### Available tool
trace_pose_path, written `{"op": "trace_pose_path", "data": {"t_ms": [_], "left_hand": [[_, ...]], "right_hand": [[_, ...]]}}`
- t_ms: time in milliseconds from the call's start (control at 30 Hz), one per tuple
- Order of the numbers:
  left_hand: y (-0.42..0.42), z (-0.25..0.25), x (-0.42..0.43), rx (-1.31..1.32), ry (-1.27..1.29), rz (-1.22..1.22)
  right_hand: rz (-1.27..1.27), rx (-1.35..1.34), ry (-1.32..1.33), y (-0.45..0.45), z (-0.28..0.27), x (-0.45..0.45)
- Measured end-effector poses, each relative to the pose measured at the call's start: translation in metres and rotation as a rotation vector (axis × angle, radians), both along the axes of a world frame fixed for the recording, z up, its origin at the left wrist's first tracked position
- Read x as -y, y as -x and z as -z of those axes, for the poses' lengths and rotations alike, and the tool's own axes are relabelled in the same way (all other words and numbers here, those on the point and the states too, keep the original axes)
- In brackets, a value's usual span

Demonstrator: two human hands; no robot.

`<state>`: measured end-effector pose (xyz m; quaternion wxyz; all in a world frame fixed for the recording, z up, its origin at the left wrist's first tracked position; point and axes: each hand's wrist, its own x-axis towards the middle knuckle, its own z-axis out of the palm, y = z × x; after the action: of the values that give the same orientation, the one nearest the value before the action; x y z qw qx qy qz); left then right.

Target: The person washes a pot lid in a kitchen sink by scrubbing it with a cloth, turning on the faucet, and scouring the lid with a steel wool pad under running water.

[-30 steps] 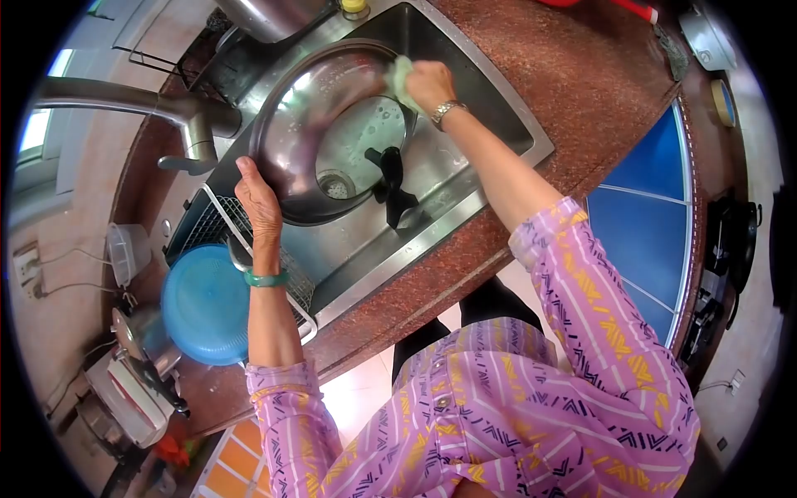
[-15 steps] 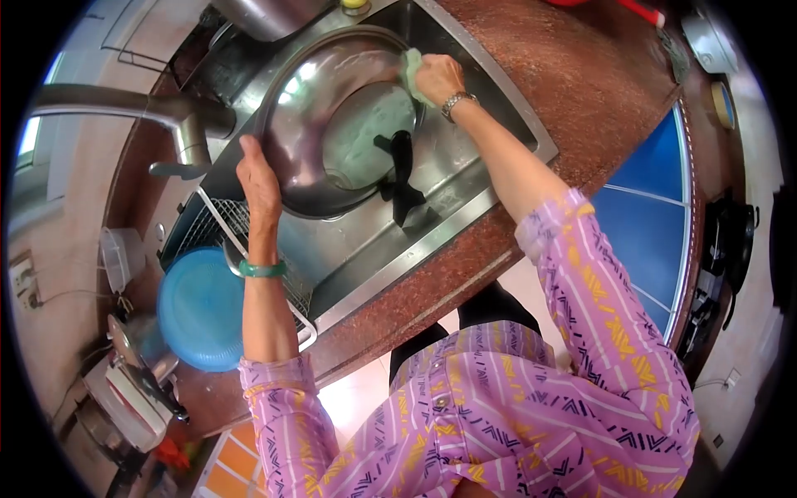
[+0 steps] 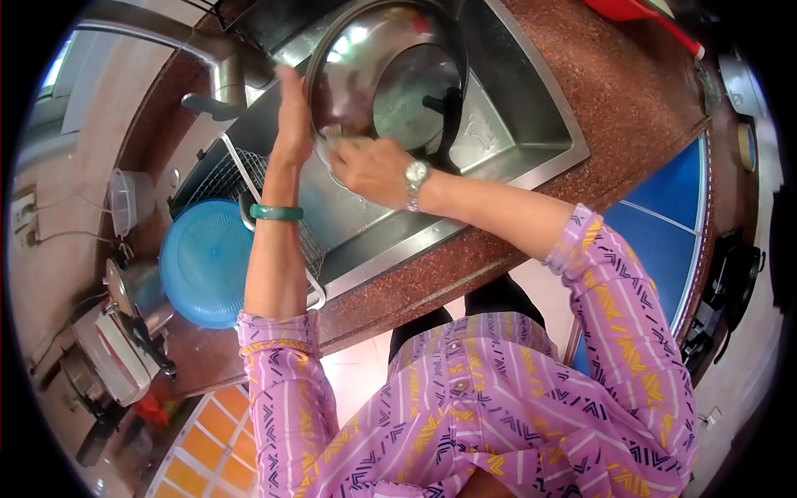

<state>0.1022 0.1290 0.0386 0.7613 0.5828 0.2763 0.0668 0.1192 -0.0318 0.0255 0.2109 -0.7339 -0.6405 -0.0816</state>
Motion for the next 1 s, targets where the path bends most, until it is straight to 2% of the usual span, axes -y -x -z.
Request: {"op": "trace_pose_path", "data": {"t_ms": [67, 100, 200, 233, 267, 300, 333, 367, 433, 467, 500, 533, 567, 700, 733, 867, 1000], "left_hand": [[-0.004, -0.004, 0.008, -0.148, -0.249, -0.048], [-0.005, -0.009, 0.009, -0.150, -0.245, -0.051], [-0.009, -0.007, 0.004, -0.111, -0.175, 0.010], [-0.007, 0.000, 0.000, -0.114, -0.172, 0.006], [-0.005, 0.007, -0.003, -0.070, -0.073, 0.007], [-0.001, 0.014, -0.005, -0.027, 0.028, 0.007], [0.003, 0.024, -0.007, 0.017, 0.020, 0.042], [0.007, 0.024, -0.007, 0.016, 0.020, 0.036], [0.016, 0.020, -0.003, 0.004, 0.140, 0.031], [0.018, 0.019, -0.001, 0.004, 0.143, 0.025], [0.018, 0.011, 0.001, 0.026, 0.262, 0.013], [0.019, 0.007, 0.001, 0.052, 0.378, -0.002], [0.020, 0.005, -0.001, 0.051, 0.379, -0.008], [0.021, 0.011, -0.009, 0.105, 0.455, 0.048], [0.021, 0.011, -0.010, 0.086, 0.404, 0.072], [0.022, 0.017, -0.009, 0.112, 0.370, 0.096], [0.022, 0.009, -0.006, 0.140, 0.392, 0.108]], "right_hand": [[-0.047, -0.037, 0.102, -0.005, 0.007, 0.009], [-0.085, -0.071, 0.197, -0.010, 0.007, 0.011], [-0.002, -0.034, 0.029, -0.043, -0.010, 0.001], [0.126, -0.026, -0.001, -0.057, -0.025, -0.005], [0.170, 0.004, 0.088, -0.080, -0.032, -0.008], [0.435, -0.102, -0.004, -0.094, -0.036, -0.018], [0.515, -0.217, 0.336, -0.114, -0.059, -0.020], [0.662, -0.258, 0.094, -0.127, -0.044, -0.021], [0.573, -0.270, -0.086, -0.122, -0.038, -0.019], [0.581, -0.217, -0.113, -0.113, -0.030, -0.024], [0.591, -0.166, -0.137, -0.096, -0.029, -0.029], [0.538, -0.182, 0.005, -0.084, -0.029, -0.032], [0.408, -0.162, 0.084, -0.069, -0.029, -0.035], [-0.079, 0.123, 0.034, -0.006, 0.008, -0.023], [-0.187, 0.093, 0.297, 0.001, 0.015, -0.010], [-0.155, -0.024, 0.304, -0.013, 0.020, -0.005], [0.063, -0.072, 0.122, -0.047, -0.017, -0.038]]}}
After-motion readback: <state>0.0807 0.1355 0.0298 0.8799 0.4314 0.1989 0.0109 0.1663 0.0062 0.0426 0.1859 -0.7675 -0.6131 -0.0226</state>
